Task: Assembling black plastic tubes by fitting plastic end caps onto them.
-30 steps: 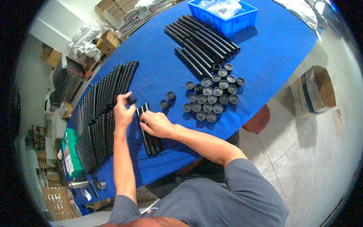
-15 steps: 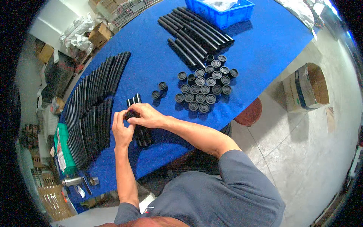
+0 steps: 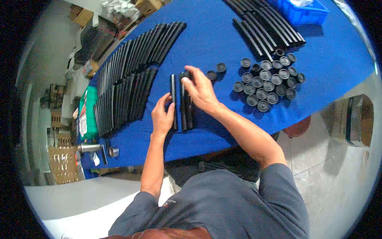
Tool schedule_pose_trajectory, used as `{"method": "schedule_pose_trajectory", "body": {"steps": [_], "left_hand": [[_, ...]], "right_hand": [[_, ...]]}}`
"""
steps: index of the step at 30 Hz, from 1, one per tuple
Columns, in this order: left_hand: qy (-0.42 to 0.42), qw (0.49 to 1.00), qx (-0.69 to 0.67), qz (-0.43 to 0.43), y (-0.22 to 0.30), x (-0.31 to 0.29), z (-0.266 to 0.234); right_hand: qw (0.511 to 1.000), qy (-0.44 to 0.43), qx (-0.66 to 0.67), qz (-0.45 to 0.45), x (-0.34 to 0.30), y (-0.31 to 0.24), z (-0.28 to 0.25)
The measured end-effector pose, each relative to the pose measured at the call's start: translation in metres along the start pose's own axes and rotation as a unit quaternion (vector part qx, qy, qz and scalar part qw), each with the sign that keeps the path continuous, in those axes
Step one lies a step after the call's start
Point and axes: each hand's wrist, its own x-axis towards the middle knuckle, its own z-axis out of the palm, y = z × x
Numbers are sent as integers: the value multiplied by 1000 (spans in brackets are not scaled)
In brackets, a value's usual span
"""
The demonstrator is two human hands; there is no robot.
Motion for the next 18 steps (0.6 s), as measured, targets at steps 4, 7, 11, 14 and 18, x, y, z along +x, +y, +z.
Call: {"method": "schedule_pose_trajectory", "body": {"steps": [4,7,11,14,18], "left_hand": [[-17,997,66,-41,-8,7,-1],[-5,995,83,-48,-19,7,-1],[-4,994,98,-54,-27,9,0],[3,994,74,-83,-30,9,1],[43,995,57,-72,-35,0,-6]], "right_hand": [[986,-63,124,96,0,-11,-1],[950,-108,242,162,2,-13,2],[948,-136,237,165,1,-12,6],[937,-161,235,203,2,-5,-1],[942,-136,246,181,0,-12,5]]}}
